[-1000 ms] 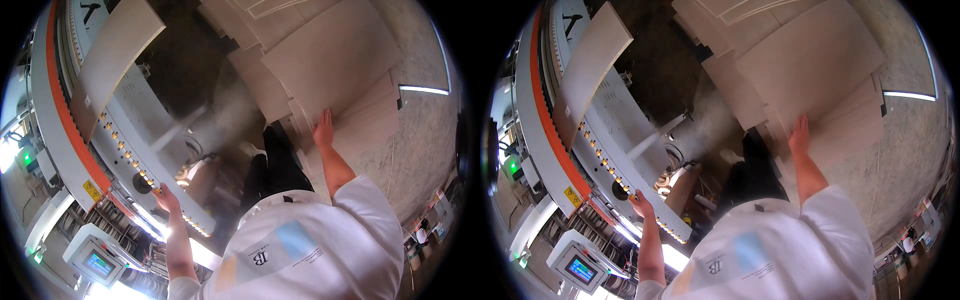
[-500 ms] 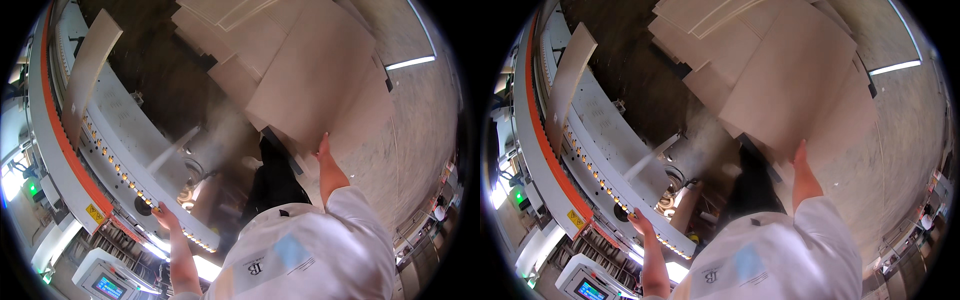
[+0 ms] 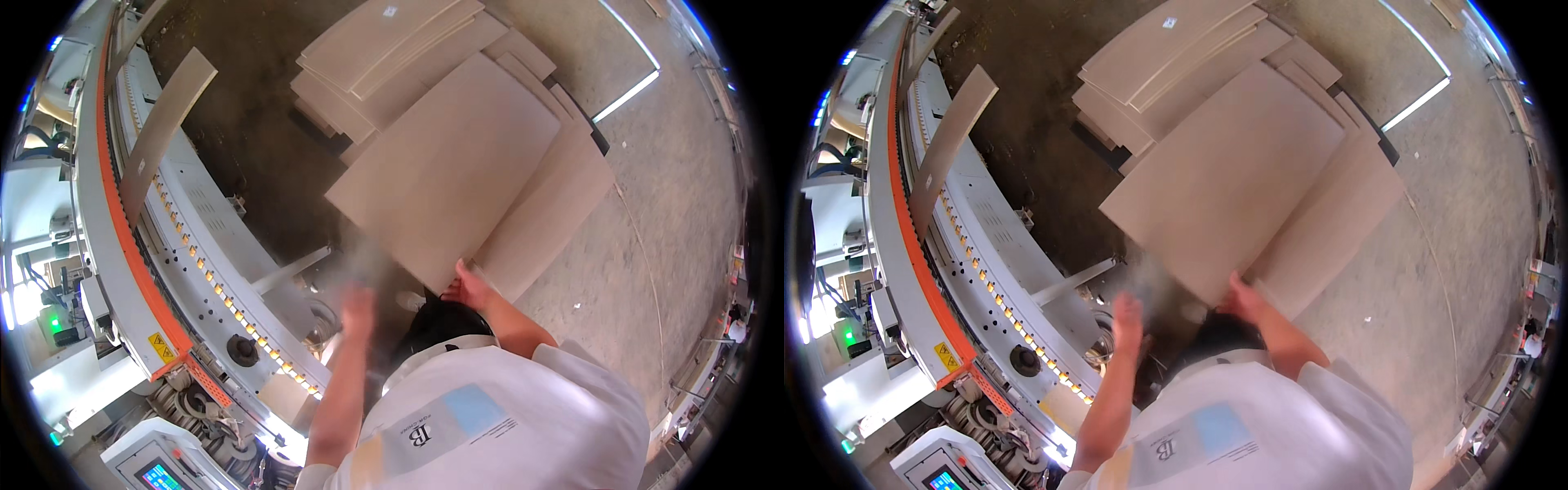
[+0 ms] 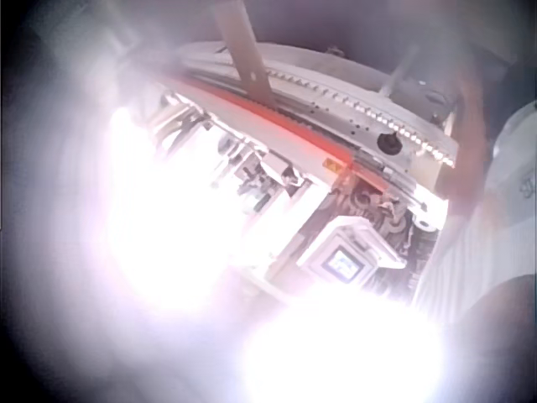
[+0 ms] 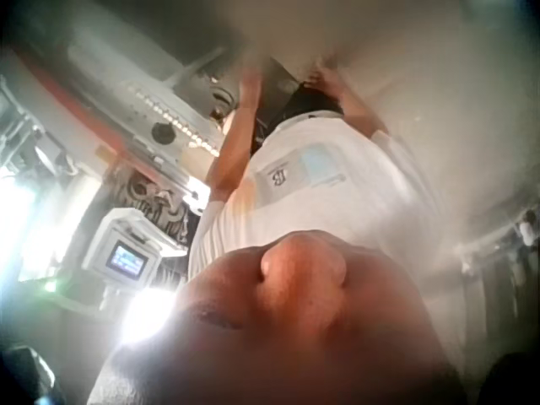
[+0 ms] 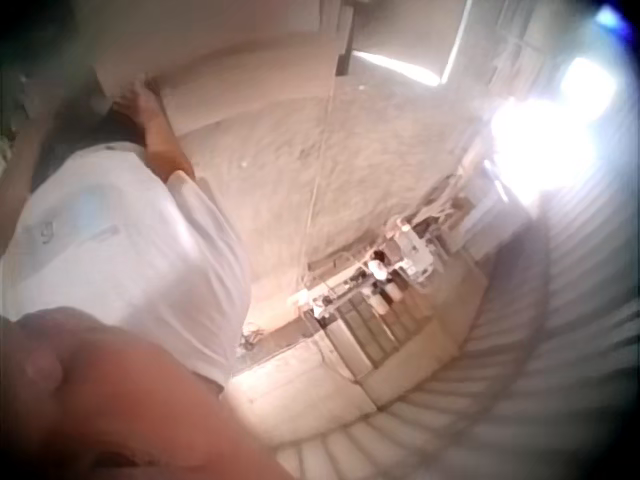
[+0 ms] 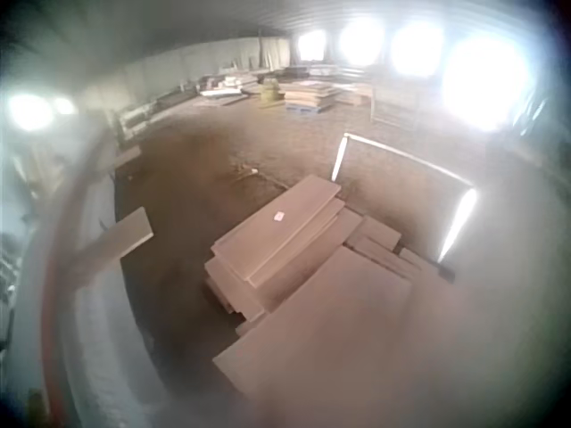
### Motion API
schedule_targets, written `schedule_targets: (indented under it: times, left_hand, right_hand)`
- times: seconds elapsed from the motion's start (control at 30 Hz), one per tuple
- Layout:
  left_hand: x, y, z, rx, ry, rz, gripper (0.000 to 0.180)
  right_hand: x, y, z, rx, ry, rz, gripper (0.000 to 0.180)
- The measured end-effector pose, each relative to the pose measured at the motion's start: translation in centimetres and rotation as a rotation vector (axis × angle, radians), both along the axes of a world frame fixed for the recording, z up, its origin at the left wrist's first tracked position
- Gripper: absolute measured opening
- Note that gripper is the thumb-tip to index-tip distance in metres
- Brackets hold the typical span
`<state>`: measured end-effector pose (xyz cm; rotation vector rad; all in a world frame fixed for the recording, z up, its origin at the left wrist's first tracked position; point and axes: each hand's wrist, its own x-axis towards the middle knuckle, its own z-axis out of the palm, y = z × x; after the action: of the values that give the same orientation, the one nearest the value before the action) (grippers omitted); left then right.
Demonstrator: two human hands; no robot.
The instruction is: The person picks up flat cardboard sheets from a pile on the floor and places them onto a conveyor belt. They then move the sheets along the belt to a processing machine and stack the processed sheets onto a growing pile on the floor.
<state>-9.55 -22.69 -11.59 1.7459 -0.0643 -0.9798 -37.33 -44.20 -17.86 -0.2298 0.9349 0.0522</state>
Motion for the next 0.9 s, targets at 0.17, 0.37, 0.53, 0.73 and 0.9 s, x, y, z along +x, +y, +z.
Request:
schedule_targets:
  times: [0.17, 0.37, 0.53, 0.73, 0.9]
  left_hand:
    - [-5.3, -5.5, 2.0, 0.219, 0.349, 0.077, 0.05]
    - [-5.1, 3.5, 3.6, 0.254, 0.224, 0.184, 0.034]
    - [-3.5, 9.5, 9.9, 0.261, 0.149, 0.329, 0.021]
    - [-2.8, 12.7, 14.0, 0.103, 0.087, 0.75, 0.031]
    - [-1.1, 14.3, 15.5, 0.271, -0.111, 0.738, 0.035]
  right_hand:
    - [1.3, 4.5, 5.0, 0.086, -0.173, 0.206, 0.061]
    - [-0.1, 2.1, 5.4, -0.074, 0.053, -0.064, 0.06]
    - [-6.0, -3.7, -1.6, -0.185, 0.235, -0.242, 0.061]
    - [-6.2, -6.4, -7.0, -0.154, 0.4, -0.413, 0.052]
    - [-3.1, -5.8, -9.0, -0.114, 0.521, -0.417, 0.051]
